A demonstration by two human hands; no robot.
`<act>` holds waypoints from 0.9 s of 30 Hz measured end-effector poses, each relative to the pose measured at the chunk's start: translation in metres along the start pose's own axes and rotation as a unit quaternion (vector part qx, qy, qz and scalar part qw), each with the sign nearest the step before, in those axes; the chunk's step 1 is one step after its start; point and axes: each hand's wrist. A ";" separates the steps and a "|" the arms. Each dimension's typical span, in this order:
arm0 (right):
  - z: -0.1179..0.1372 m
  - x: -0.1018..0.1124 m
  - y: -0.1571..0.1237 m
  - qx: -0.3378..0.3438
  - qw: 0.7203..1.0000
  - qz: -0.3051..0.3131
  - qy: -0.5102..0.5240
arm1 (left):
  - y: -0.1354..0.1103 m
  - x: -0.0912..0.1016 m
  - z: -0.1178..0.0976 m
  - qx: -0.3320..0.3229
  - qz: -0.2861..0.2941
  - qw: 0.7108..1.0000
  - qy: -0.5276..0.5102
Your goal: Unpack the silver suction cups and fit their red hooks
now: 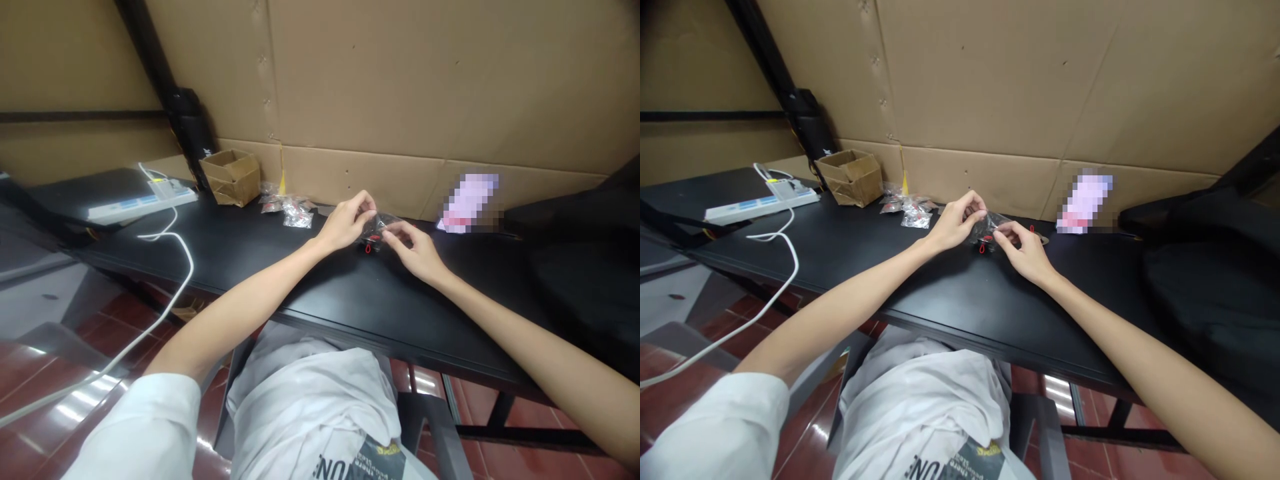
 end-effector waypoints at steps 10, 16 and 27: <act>0.004 -0.001 -0.001 0.009 1.000 -0.012 -0.018 | 0.001 -0.002 0.007 0.025 0.005 1.000 -0.003; -0.008 0.000 0.002 -0.008 0.997 -0.079 0.015 | -0.001 -0.006 0.021 0.076 0.046 0.996 0.025; 0.001 0.003 -0.001 0.010 0.994 -0.104 0.013 | -0.002 -0.010 0.025 0.073 0.094 0.993 0.013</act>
Point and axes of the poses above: each hand's wrist, its own y-axis towards the middle knuckle, its own x-axis out of the back of the hand, z = x × y, and after that the axes turned 3 degrees about y, right-handed
